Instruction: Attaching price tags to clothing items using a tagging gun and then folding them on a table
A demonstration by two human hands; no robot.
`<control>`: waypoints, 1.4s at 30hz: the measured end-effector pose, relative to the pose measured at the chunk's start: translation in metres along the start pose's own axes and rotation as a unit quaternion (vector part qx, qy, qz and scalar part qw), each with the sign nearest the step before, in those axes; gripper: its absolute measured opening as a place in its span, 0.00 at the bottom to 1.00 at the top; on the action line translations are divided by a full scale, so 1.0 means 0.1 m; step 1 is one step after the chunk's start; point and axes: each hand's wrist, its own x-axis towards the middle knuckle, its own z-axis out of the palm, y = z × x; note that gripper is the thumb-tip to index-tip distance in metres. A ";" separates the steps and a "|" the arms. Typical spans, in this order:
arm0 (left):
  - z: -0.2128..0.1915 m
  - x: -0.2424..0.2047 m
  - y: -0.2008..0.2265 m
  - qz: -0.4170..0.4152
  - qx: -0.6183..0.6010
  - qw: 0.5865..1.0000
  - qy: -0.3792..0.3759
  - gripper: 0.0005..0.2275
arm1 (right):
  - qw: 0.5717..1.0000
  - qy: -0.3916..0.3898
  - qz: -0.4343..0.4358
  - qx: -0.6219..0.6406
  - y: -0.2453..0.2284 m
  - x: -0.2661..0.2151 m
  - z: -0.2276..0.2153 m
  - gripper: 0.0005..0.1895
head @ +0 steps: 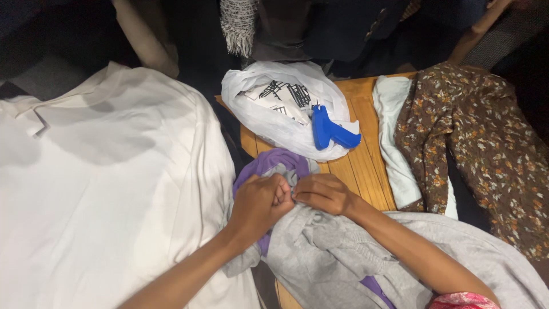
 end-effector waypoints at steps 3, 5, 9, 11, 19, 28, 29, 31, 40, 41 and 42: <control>0.01 0.00 0.01 -0.017 0.009 1.000 0.004 0.06 | 1.000 -0.003 0.001 -0.008 -0.01 0.02 -0.01 0.12; -0.03 0.00 0.05 -0.060 -0.030 0.997 0.024 0.04 | 1.000 -0.006 0.005 -0.012 -0.02 0.04 -0.02 0.12; -0.09 0.02 0.06 -0.079 -0.052 0.995 0.037 0.06 | 1.000 0.000 0.006 -0.011 -0.01 0.08 0.00 0.11; -0.08 0.02 0.09 -0.090 -0.049 0.994 0.035 0.04 | 0.999 0.017 0.031 -0.013 0.01 0.02 0.01 0.08; -0.03 0.01 0.01 -0.091 -0.033 0.995 0.031 0.05 | 0.999 0.038 0.031 -0.006 -0.05 0.19 0.03 0.05; -0.02 0.01 0.00 -0.071 -0.037 0.996 0.031 0.02 | 0.997 0.049 0.060 0.014 -0.04 0.13 0.06 0.07; -0.01 0.01 -0.01 -0.067 -0.032 0.997 0.031 0.02 | 0.997 0.048 0.061 0.010 -0.04 0.13 0.06 0.07; -0.02 0.01 -0.01 -0.061 -0.041 0.997 0.030 0.02 | 0.997 0.048 0.061 0.010 -0.03 0.08 0.06 0.07; -0.08 0.03 0.05 -0.020 -0.044 0.998 0.038 0.04 | 0.995 0.052 0.082 0.007 0.02 0.00 0.08 0.09; -0.09 0.03 0.06 -0.015 -0.039 0.998 0.042 0.04 | 0.995 0.052 0.084 -0.003 0.03 -0.04 0.08 0.09; -0.08 0.03 0.06 -0.015 -0.039 0.998 0.042 0.04 | 0.995 0.052 0.084 -0.003 0.03 -0.03 0.07 0.09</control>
